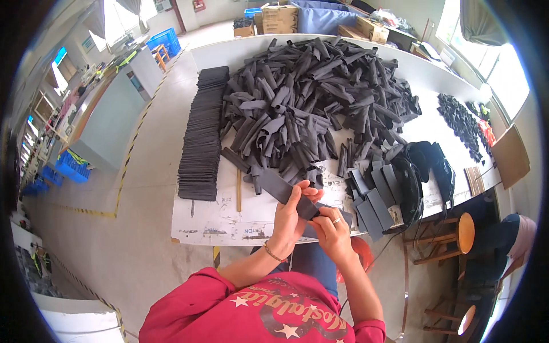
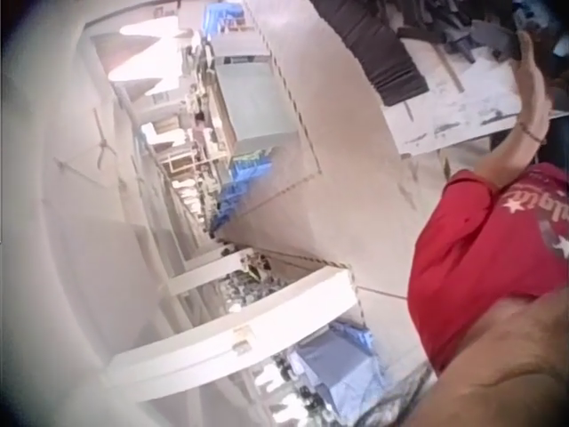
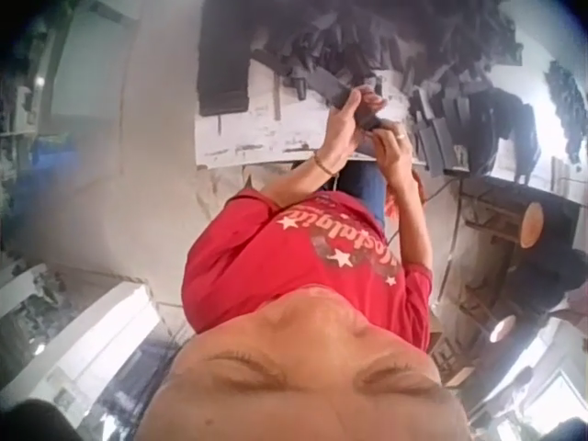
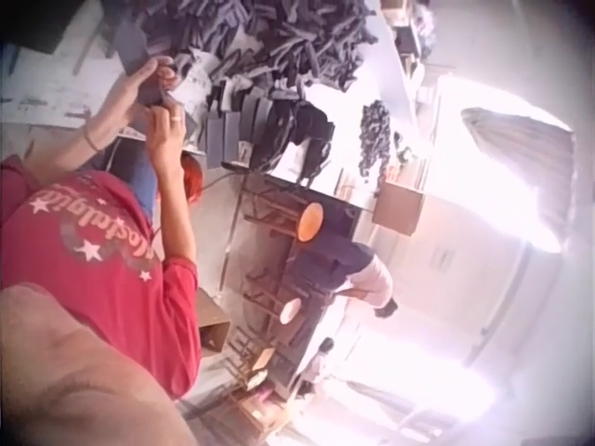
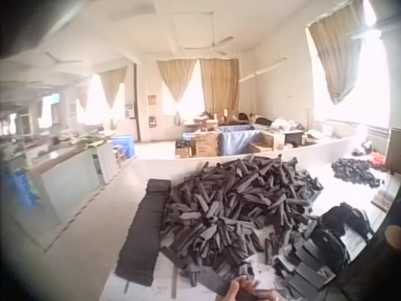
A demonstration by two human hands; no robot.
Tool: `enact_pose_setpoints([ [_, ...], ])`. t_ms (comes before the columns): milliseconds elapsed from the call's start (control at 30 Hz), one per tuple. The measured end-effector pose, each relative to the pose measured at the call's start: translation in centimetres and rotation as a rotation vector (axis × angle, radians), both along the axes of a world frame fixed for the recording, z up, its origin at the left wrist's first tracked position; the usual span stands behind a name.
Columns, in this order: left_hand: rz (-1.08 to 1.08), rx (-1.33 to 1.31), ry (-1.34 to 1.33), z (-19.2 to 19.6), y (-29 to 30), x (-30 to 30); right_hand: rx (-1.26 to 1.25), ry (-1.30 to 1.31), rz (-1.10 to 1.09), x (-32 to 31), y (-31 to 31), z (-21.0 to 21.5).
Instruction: Manually inspecting and folding small grey foam or fabric components at a production workbench.
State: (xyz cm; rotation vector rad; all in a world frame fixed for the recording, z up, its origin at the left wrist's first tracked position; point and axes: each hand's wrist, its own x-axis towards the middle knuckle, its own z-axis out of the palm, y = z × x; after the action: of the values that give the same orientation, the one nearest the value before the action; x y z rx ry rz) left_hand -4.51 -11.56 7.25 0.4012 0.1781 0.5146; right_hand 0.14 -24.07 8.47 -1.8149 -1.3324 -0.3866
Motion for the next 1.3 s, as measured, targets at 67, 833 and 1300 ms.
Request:
enact_pose_setpoints([
  [67,0.004,-0.006,0.004,-0.1,0.1,-0.2,0.003,-0.005,0.005,0.1,0.2,0.0],
  [833,0.004,-0.097,-0.019,-0.9,-0.4,0.2,-0.018,0.076,-0.008,0.2,0.9,0.0],
  [1300,0.054,0.153,0.013,0.3,1.0,-0.1,0.005,0.647,-0.193,-1.7,2.3,0.6],
])
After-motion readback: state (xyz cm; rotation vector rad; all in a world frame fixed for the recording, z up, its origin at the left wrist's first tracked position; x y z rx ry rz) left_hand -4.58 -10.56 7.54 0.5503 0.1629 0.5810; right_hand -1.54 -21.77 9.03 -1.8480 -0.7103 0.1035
